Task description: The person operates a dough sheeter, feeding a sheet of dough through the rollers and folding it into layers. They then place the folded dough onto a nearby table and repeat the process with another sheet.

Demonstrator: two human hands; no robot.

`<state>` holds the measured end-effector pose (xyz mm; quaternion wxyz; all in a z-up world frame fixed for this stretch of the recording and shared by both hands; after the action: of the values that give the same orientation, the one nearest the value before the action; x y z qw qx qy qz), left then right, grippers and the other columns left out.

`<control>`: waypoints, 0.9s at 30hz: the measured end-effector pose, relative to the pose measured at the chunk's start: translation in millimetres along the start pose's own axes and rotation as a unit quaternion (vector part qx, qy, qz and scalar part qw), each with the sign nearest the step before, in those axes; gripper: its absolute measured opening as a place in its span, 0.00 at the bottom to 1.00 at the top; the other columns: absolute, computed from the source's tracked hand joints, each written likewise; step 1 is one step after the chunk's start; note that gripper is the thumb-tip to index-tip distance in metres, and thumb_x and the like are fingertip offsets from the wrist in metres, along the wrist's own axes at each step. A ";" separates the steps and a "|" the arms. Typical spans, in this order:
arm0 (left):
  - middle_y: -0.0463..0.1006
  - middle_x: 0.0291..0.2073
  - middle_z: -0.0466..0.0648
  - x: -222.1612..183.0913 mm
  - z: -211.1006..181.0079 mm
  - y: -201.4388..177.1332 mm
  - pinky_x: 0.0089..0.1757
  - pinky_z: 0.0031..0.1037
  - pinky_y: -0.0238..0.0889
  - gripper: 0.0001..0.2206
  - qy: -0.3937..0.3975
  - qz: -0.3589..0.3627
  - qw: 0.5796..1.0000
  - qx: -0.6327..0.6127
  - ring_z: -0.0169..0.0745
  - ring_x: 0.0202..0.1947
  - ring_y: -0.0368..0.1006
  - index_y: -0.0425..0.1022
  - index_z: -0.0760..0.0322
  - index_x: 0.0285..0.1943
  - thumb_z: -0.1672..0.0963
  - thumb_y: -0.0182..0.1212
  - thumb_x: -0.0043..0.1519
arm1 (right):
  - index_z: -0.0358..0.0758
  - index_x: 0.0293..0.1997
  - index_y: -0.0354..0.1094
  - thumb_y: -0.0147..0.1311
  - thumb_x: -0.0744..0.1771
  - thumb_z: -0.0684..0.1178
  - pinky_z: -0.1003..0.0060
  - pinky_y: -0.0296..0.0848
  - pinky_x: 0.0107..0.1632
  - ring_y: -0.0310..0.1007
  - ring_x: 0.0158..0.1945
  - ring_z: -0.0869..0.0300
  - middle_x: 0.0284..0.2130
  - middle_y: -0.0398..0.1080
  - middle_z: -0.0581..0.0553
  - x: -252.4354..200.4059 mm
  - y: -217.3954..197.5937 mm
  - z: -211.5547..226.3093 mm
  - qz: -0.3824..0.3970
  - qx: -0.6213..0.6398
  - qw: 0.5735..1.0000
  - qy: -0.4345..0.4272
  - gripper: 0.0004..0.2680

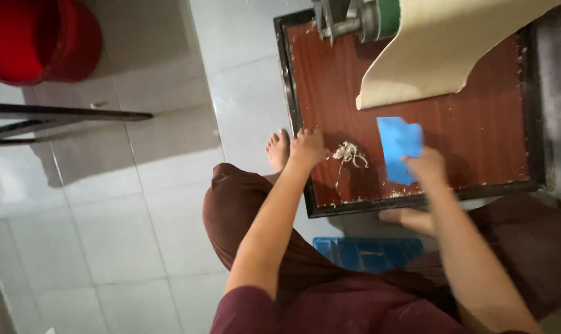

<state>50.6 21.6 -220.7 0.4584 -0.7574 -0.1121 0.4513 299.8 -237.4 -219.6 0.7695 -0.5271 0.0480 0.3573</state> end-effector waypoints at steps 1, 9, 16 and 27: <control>0.74 0.61 0.58 -25.7 -4.4 -12.7 0.58 0.50 0.61 0.33 -0.004 0.005 1.000 0.000 0.62 0.68 0.65 0.64 0.59 0.67 0.45 0.68 0.56 | 0.33 0.40 0.79 0.63 0.62 0.52 0.42 0.75 0.43 0.78 0.47 0.35 0.34 0.77 0.31 -14.3 -9.7 -1.4 0.006 -0.001 1.000 0.001 0.11; 0.38 0.82 0.48 -65.9 -43.6 -11.4 0.73 0.49 0.19 0.63 0.099 -0.025 0.973 0.209 0.45 0.81 0.30 0.37 0.55 0.84 0.25 0.49 0.44 | 0.23 0.57 0.66 0.71 0.60 0.40 0.38 0.73 0.42 0.73 0.50 0.39 0.43 0.71 0.26 -43.3 48.9 -63.7 0.013 0.350 0.910 0.220 0.23; 0.40 0.82 0.48 -51.0 -93.8 30.3 0.74 0.54 0.27 0.57 0.194 -0.082 0.963 0.170 0.47 0.81 0.33 0.39 0.59 0.83 0.26 0.33 0.52 | 0.35 0.54 0.70 0.76 0.56 0.39 0.48 0.72 0.46 0.75 0.45 0.49 0.41 0.73 0.40 -67.3 132.0 -6.6 0.001 0.468 0.849 0.246 0.23; 0.62 0.74 0.51 -22.2 -70.2 21.1 0.69 0.56 0.48 0.39 0.142 -0.089 0.982 -0.089 0.53 0.78 0.49 0.58 0.58 0.78 0.35 0.38 0.66 | 0.48 0.53 0.68 0.67 0.62 0.40 0.51 0.77 0.51 0.78 0.46 0.54 0.43 0.75 0.52 -104.4 49.6 34.0 0.148 0.644 0.701 0.267 0.17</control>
<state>88.0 -44.7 -212.5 0.4387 -0.8386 -0.1528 0.2845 182.5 -251.5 -196.2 0.8132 0.0379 0.5479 0.1926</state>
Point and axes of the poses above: each hand's wrist, its own x-axis towards the middle knuckle, its own y-axis out of the palm, z = x × y, the point moved 10 cm from there along x, towards the middle knuckle
